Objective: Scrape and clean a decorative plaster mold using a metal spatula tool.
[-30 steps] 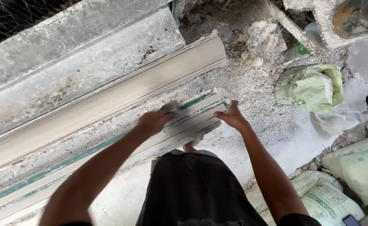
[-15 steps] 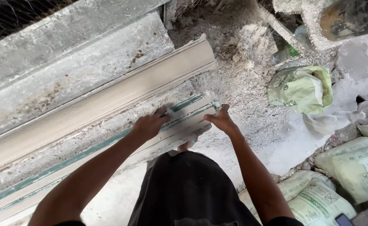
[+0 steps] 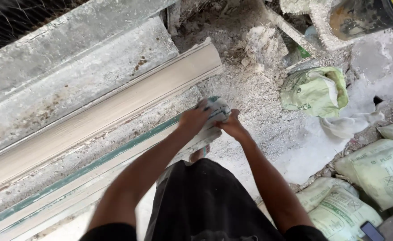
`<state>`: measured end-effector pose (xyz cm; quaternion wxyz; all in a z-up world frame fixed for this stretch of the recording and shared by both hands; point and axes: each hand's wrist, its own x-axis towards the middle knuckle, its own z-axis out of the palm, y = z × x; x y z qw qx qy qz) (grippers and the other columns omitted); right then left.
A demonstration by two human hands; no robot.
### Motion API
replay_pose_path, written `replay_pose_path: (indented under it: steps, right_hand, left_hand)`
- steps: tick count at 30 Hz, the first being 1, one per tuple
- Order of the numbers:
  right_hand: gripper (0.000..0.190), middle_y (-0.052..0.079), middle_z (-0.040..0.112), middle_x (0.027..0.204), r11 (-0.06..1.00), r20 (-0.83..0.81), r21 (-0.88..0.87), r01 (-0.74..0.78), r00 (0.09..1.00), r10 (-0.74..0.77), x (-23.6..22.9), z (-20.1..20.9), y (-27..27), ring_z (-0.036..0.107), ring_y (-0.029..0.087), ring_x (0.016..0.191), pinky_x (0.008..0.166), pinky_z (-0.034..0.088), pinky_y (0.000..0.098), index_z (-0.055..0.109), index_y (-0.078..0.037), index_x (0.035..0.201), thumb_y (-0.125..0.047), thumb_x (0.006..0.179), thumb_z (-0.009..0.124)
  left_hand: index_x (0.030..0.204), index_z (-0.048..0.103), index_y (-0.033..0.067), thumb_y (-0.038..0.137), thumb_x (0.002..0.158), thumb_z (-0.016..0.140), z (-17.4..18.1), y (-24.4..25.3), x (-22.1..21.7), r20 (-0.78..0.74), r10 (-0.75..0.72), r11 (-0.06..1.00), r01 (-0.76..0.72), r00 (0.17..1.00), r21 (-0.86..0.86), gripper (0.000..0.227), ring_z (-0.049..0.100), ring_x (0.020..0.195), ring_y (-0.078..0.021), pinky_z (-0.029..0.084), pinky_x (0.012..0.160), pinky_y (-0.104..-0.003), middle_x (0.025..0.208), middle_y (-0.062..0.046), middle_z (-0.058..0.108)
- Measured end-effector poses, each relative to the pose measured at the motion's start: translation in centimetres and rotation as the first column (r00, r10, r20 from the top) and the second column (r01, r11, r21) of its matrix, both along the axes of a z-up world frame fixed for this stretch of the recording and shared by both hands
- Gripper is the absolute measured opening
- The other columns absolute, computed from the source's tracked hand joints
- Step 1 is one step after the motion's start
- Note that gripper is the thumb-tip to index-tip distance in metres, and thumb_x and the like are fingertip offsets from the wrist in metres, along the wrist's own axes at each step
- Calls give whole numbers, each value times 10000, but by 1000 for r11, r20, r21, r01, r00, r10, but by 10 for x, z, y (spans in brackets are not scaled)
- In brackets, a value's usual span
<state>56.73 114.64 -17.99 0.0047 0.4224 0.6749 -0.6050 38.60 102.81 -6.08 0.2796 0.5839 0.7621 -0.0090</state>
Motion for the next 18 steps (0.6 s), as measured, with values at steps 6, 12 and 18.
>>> replay_pose_path:
  steps: [6,12,18]
  right_hand:
    - [916,226,635,1178,997,116,50,-55,992,49,8,3,-4,640,258,1106,905,563,356,157,105,1310,-304,832,822]
    - [566,58,708,1186,662,-75,-679,317,867,-492,29,-40,26,659,229,1049,844,570,445,552,-58,1294,-528,982,511]
    - [329,2,668,1128,658,98,-606,446,863,-495,26,-35,34,619,207,1007,917,533,425,622,-175,1209,-410,979,622]
  left_hand:
    - [1366,592,335,233,889,656,-16,18,15,66,61,997,-63,996,34,492,726,1015,-375,617,775,-531,1620,-87,344]
    - [1429,558,324,57,881,552,2,-61,10,105,221,967,-231,970,104,610,705,970,-483,609,776,-571,1649,-80,361]
    - [1466,469,228,94,906,566,-23,-86,55,192,267,945,-296,944,140,583,734,868,-459,606,740,-583,1653,-154,350]
